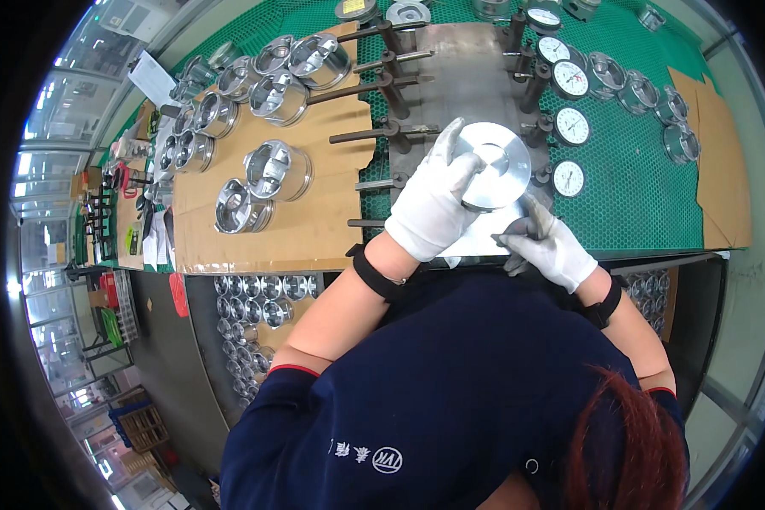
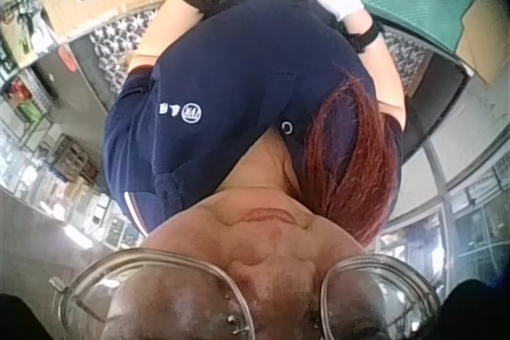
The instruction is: The person picks up shiny metal cylindrical parts from a cardboard sheet and places them onto a green workbench. They use a dial indicator to measure the parts, adjusting the tool and rotating the parts to check dimensions. The person continues to handle and arrange the metal parts on the workbench.
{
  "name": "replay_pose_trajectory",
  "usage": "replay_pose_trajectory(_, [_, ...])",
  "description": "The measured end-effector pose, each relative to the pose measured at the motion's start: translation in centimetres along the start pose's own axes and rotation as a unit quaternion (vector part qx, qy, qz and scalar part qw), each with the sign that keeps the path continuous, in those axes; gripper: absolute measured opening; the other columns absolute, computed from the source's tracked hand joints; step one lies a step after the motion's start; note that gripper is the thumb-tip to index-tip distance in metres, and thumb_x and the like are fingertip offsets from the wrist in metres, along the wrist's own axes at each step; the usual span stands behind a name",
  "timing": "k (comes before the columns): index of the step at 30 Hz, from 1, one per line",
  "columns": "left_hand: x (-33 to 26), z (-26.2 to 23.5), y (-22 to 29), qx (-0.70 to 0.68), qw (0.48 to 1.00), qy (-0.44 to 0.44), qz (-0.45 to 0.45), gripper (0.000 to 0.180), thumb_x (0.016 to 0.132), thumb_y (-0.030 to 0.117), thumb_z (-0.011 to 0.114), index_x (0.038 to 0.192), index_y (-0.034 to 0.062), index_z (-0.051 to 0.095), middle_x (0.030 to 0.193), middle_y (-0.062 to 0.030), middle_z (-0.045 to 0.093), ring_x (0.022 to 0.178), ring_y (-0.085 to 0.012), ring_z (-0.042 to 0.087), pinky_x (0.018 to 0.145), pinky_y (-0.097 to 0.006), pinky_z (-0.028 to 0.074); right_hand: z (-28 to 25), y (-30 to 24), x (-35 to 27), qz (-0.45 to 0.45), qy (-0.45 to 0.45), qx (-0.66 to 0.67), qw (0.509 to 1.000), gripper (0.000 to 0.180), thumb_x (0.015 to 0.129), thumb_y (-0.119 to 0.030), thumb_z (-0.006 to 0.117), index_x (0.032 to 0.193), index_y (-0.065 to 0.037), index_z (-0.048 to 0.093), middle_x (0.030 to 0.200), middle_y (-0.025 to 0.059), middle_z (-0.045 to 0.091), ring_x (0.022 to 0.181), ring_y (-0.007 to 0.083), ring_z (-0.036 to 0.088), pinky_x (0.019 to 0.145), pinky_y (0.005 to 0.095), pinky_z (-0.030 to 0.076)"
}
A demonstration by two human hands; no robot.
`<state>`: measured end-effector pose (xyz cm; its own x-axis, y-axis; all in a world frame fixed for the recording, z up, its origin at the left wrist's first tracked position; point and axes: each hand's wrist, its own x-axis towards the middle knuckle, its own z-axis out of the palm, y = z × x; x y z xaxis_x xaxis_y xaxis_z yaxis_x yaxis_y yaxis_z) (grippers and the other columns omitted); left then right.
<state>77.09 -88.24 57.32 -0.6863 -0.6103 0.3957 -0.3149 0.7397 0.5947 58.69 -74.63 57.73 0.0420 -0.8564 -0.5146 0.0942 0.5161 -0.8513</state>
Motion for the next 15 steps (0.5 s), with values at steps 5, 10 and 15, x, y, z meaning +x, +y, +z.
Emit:
replay_pose_trajectory(5, [0.0,-0.3,0.3,-0.004,1.0,-0.009,-0.007,0.059,0.063,0.014,0.089,0.114,0.0082,0.059,0.149,-0.035,0.037,0.12,-0.0482,0.057,0.098,-0.048,0.052,0.1,-0.1,0.1,-0.002,0.004,-0.012,1.0,0.091,0.093,-0.008,0.067,0.16,0.0,0.006,0.101,0.0128,0.067,0.069,0.0172,0.07,0.06,0.0293,0.061])
replay_pose_trajectory(10, [0.0,-0.3,0.4,0.008,1.0,-0.011,-0.01,0.056,0.065,0.014,0.086,0.113,0.008,0.06,0.146,-0.0341,0.042,0.115,-0.0469,0.061,0.096,-0.046,0.053,0.2,-0.9,-0.2,0.036,0.005,-0.011,0.999,0.094,0.092,-0.01,0.069,0.16,0.001,0.005,0.107,0.0167,0.066,0.079,0.0197,0.071,0.068,0.0306,0.061])
replay_pose_trajectory(15, [0.2,-2.4,3.0,-0.109,0.99,-0.031,-0.09,0.05,0.074,0.019,0.079,0.116,0.0004,0.06,0.12,-0.0207,0.066,0.103,-0.0351,0.069,0.089,-0.041,0.056,-0.2,0.5,-0.5,-0.241,0.084,-0.213,0.943,0.102,0.084,-0.02,0.079,0.159,0.004,0.013,0.136,0.0261,0.057,0.125,0.0304,0.06,0.108,0.0339,0.045])
